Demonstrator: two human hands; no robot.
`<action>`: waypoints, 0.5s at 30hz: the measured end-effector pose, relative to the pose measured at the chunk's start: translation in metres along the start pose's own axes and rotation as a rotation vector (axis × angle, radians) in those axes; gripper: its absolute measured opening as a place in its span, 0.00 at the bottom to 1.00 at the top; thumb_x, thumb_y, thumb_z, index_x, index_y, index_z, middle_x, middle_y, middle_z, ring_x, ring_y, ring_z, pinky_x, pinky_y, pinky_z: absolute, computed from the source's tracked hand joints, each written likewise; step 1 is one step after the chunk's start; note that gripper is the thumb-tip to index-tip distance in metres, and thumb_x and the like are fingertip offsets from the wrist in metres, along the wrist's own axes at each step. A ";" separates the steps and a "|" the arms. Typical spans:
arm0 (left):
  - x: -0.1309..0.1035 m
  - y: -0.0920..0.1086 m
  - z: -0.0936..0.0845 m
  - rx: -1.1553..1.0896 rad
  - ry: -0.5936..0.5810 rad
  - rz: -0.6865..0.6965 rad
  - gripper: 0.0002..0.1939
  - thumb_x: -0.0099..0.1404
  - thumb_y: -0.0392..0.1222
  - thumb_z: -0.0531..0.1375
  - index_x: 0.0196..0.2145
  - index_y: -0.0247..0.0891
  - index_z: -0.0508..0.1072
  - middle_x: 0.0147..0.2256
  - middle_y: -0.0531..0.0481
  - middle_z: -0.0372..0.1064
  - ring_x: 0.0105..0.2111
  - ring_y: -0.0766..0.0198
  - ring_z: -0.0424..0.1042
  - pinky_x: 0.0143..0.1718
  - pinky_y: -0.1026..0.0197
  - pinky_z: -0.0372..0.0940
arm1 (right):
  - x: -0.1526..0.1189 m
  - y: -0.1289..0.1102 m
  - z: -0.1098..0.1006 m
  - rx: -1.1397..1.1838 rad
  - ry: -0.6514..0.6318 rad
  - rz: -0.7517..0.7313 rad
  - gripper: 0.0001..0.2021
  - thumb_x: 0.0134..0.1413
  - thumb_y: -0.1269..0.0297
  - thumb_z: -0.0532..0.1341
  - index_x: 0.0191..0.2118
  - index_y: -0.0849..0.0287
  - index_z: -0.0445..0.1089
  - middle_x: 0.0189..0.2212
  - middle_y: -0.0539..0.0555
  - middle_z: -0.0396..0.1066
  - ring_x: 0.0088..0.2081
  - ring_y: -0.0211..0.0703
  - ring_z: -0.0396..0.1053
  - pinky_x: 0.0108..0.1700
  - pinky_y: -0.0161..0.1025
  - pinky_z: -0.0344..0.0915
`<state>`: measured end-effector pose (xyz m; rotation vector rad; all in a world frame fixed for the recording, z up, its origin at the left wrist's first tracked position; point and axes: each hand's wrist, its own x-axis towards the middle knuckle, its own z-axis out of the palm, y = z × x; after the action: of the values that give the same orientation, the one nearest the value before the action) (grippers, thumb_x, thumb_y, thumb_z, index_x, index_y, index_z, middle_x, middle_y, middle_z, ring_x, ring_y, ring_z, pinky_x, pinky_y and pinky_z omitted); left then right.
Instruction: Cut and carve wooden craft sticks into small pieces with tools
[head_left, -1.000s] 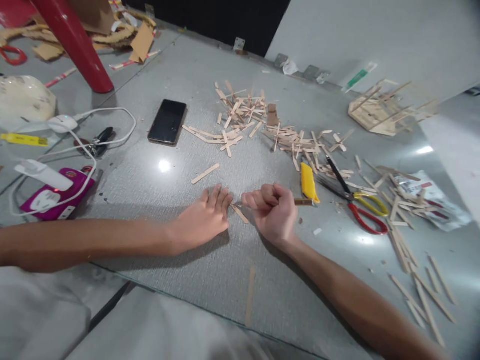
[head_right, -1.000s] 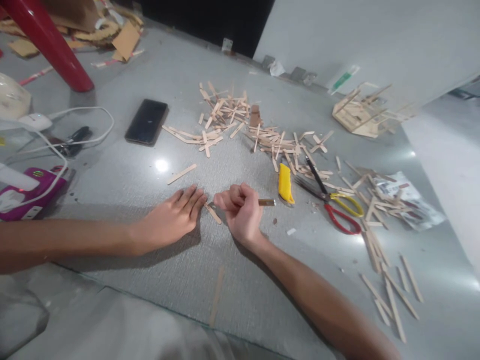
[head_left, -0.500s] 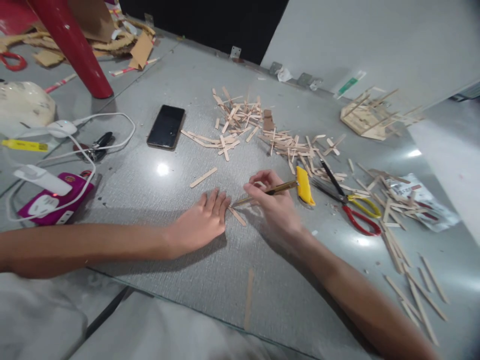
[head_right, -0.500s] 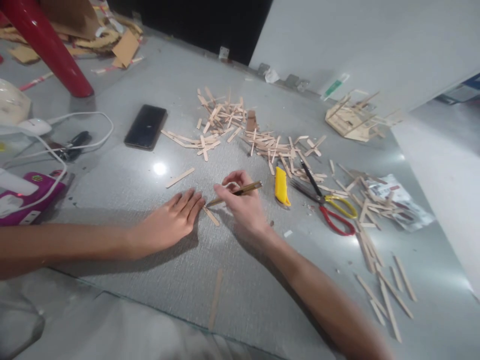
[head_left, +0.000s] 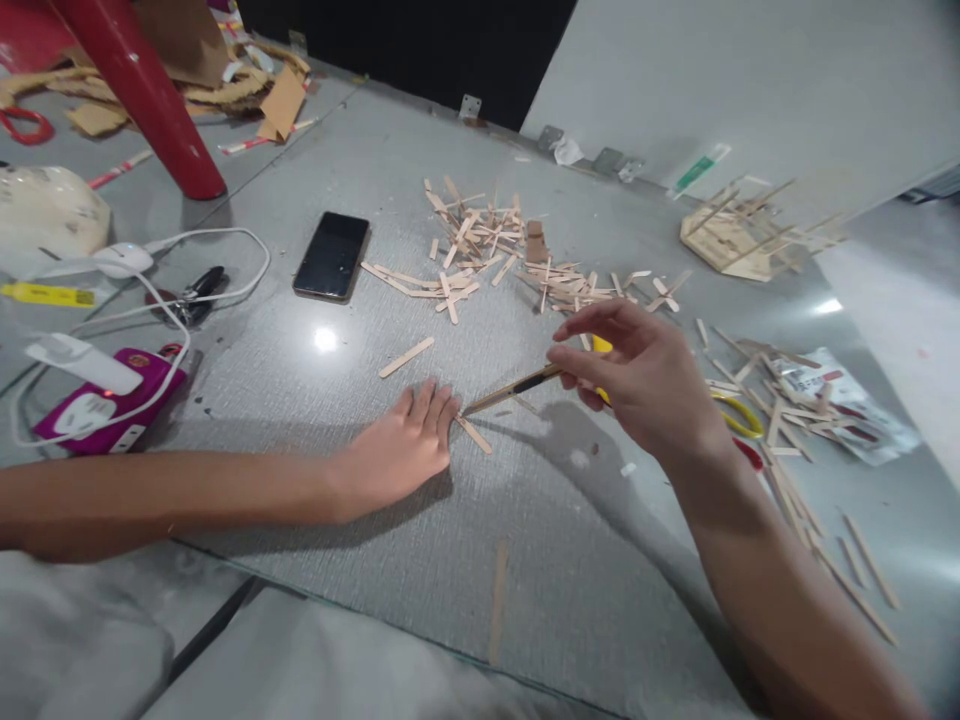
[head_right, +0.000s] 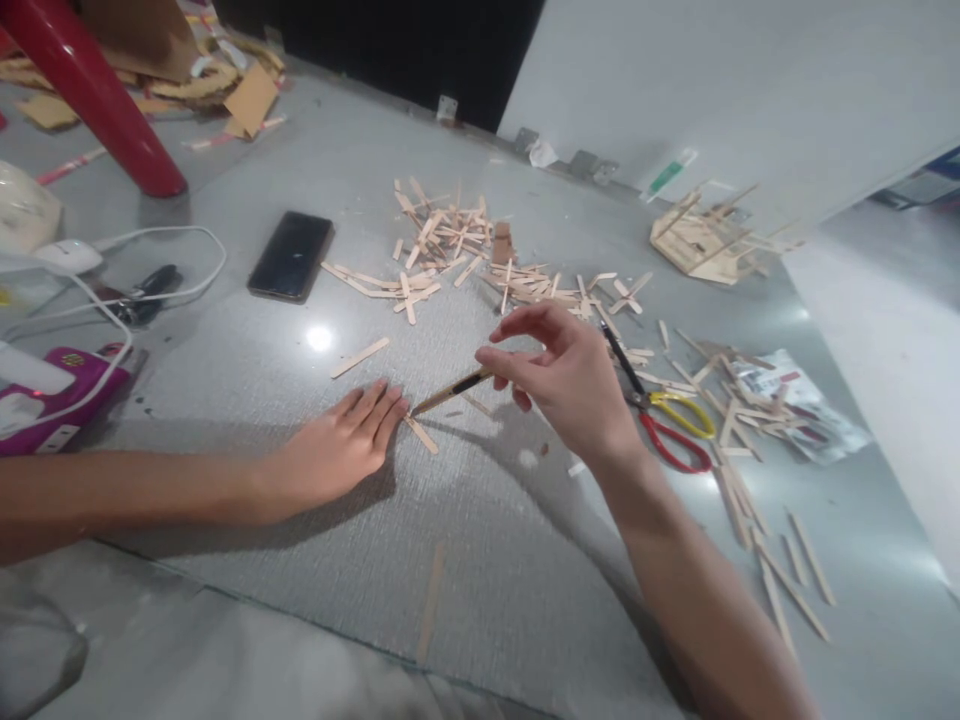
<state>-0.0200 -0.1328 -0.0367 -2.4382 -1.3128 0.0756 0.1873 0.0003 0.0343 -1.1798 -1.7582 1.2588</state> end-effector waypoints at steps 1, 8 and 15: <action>0.000 0.000 0.000 0.001 -0.005 0.004 0.22 0.68 0.30 0.59 0.58 0.19 0.70 0.57 0.27 0.69 0.57 0.42 0.71 0.53 0.48 0.71 | 0.001 0.000 0.000 -0.019 0.008 -0.016 0.16 0.43 0.59 0.74 0.35 0.54 0.69 0.37 0.51 0.73 0.20 0.32 0.67 0.14 0.32 0.58; 0.001 -0.001 0.000 0.016 -0.011 0.033 0.23 0.67 0.30 0.59 0.58 0.17 0.70 0.57 0.24 0.68 0.57 0.40 0.71 0.52 0.47 0.72 | 0.011 0.017 0.000 -0.178 0.038 -0.116 0.15 0.44 0.56 0.73 0.33 0.55 0.69 0.33 0.52 0.73 0.22 0.37 0.71 0.19 0.35 0.66; 0.001 -0.002 -0.001 0.006 -0.020 0.030 0.23 0.67 0.28 0.58 0.59 0.17 0.69 0.57 0.24 0.67 0.58 0.39 0.70 0.53 0.48 0.71 | 0.024 0.048 -0.006 -0.328 0.009 -0.131 0.18 0.46 0.50 0.72 0.36 0.55 0.69 0.34 0.53 0.74 0.24 0.38 0.72 0.20 0.35 0.64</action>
<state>-0.0207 -0.1314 -0.0354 -2.4587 -1.2820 0.1116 0.1978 0.0308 -0.0089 -1.2207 -2.0545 0.9102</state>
